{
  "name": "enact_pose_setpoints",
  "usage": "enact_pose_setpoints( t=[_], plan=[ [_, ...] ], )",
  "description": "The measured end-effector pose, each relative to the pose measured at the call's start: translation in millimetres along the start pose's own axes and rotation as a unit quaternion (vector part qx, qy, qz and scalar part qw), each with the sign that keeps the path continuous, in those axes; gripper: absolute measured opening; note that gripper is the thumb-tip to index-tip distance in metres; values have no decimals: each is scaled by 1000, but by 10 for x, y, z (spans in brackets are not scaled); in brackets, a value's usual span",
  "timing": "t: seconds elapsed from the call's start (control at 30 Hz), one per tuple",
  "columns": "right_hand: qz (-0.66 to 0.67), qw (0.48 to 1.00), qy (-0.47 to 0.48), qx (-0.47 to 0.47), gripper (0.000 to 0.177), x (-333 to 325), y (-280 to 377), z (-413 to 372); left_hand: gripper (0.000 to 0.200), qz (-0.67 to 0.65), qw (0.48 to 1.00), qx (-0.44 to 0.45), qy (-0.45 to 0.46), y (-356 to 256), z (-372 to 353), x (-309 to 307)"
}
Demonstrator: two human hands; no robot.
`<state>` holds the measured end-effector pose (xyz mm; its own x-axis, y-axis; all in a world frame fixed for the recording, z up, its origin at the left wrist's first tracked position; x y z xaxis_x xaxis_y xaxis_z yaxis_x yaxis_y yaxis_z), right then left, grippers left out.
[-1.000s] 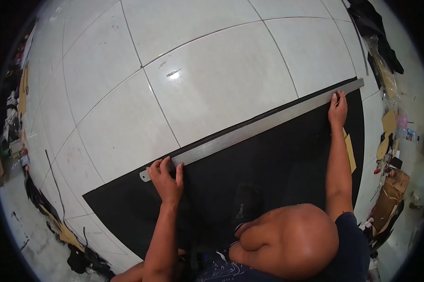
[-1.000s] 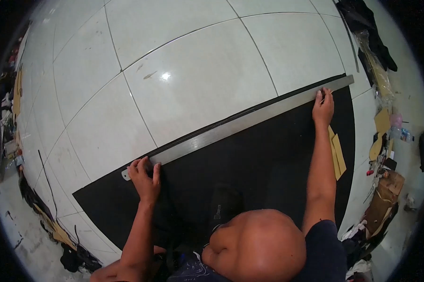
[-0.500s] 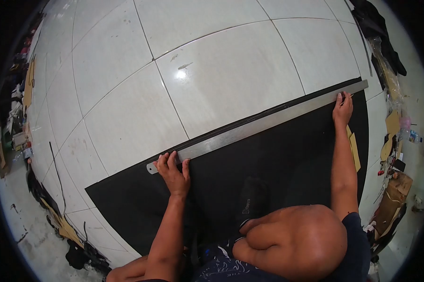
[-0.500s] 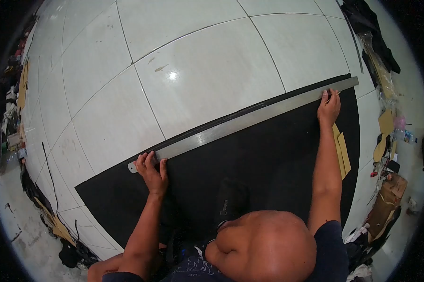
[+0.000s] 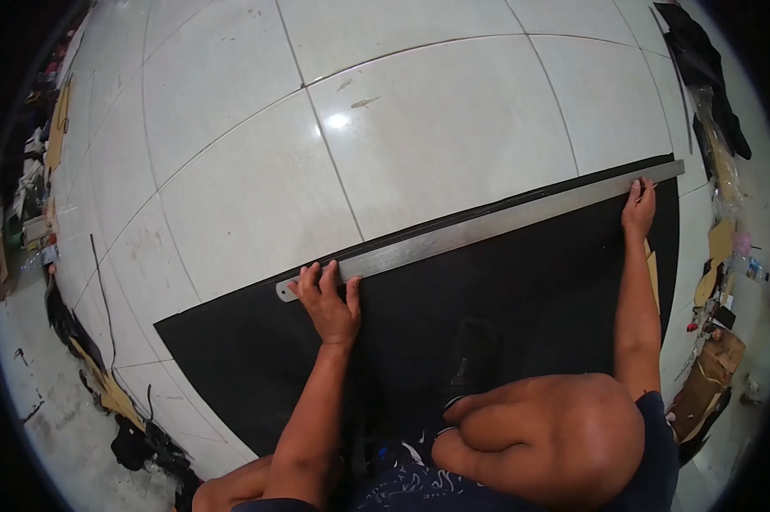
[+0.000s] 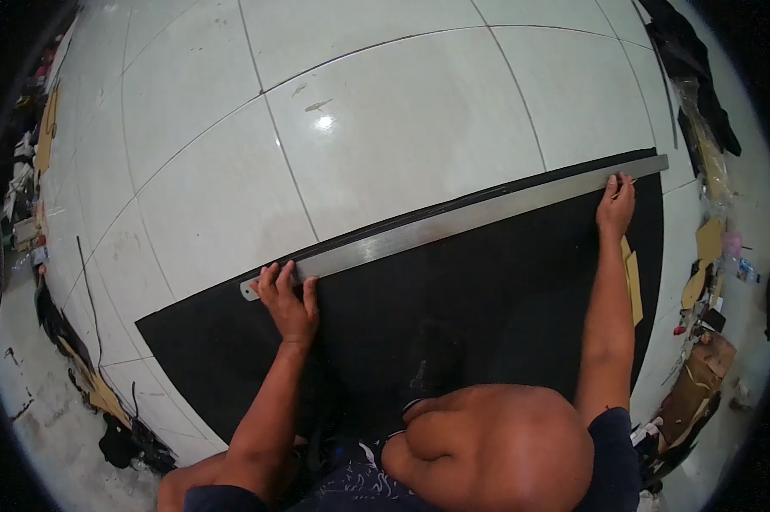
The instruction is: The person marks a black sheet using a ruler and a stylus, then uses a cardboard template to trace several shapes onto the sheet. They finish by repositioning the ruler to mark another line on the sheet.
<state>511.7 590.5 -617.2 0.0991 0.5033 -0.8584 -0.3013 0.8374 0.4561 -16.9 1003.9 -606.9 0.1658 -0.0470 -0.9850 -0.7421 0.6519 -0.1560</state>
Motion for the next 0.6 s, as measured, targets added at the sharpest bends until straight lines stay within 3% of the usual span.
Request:
enact_pose_setpoints(
  t=[0.23, 0.6],
  plan=[
    [-4, 998, -32, -54, 41, -22, 39, -93, 46, -10, 1000, 17, -8, 2, 2, -7],
    [-36, 997, -41, -46, 43, -50, 132, -87, 48, 4, 1000, 10, 2, 2, -14, 9]
  ],
)
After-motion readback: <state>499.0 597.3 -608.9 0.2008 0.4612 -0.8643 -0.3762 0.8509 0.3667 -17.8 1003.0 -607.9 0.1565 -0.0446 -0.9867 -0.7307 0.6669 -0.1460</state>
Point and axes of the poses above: each hand's wrist, its own z-axis towards the middle knuckle, its own x-axis out of the palm, y = z × x, the point moved 5 cm from there along z, towards the middle knuckle, and after that the axes turned 13 degrees about z, right-handed, at the moved point
